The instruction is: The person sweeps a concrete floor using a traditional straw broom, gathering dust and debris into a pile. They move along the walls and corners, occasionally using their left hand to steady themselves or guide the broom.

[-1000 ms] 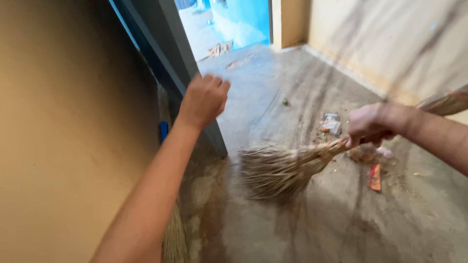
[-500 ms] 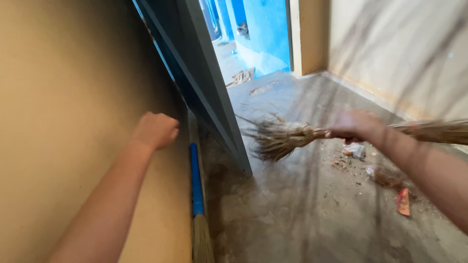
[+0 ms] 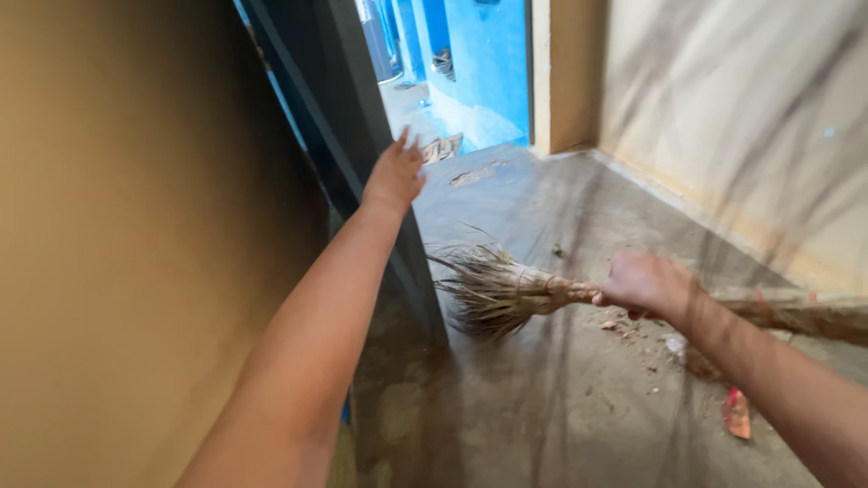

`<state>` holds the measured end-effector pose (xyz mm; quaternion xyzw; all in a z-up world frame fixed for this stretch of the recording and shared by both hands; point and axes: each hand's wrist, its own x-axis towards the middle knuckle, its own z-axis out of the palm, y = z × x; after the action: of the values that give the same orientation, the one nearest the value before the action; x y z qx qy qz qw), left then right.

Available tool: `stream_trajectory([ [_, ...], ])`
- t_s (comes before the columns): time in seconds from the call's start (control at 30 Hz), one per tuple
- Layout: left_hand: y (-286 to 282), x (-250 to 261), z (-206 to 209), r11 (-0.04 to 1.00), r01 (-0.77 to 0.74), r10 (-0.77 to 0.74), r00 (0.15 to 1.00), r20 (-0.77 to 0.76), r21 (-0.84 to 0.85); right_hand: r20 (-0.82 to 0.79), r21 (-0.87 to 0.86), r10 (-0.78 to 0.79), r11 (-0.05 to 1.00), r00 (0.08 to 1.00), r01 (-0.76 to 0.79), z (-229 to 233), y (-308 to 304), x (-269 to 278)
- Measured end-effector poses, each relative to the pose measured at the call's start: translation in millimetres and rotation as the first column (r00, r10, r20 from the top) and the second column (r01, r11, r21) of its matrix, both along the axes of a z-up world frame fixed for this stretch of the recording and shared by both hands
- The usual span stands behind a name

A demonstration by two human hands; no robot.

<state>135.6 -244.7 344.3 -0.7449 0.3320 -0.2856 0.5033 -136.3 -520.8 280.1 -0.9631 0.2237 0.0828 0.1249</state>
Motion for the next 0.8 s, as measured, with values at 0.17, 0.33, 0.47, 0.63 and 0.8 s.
stream_trajectory([
  [0.17,30.3,6.7,-10.0,0.990,-0.108,0.104,0.993,-0.047,-0.094,0.006,-0.072,0.089,0.993,0.996,-0.088,-21.4,-26.3,-7.9],
  [0.33,49.2,-19.5,-9.4,0.984,-0.001,0.007,1.000,0.031,-0.180,-0.050,-0.049,0.015,0.999,0.999,-0.017,-10.6,-23.8,-15.5],
  [0.47,78.0,-35.4,-11.6,0.983,-0.019,0.030,0.998,0.054,-0.182,-0.041,0.009,0.060,0.998,0.997,-0.060,-10.4,-23.3,-18.5],
  [0.63,118.2,-41.9,-16.6,0.990,-0.020,0.034,0.995,0.096,-0.136,-0.050,0.187,0.070,0.981,0.996,-0.059,-9.5,-25.1,-15.5],
  [0.8,140.7,-32.4,-9.8,0.993,-0.060,0.059,0.998,-0.020,-0.106,-0.156,0.321,0.118,0.945,0.981,-0.063,-16.8,-15.6,-4.5],
])
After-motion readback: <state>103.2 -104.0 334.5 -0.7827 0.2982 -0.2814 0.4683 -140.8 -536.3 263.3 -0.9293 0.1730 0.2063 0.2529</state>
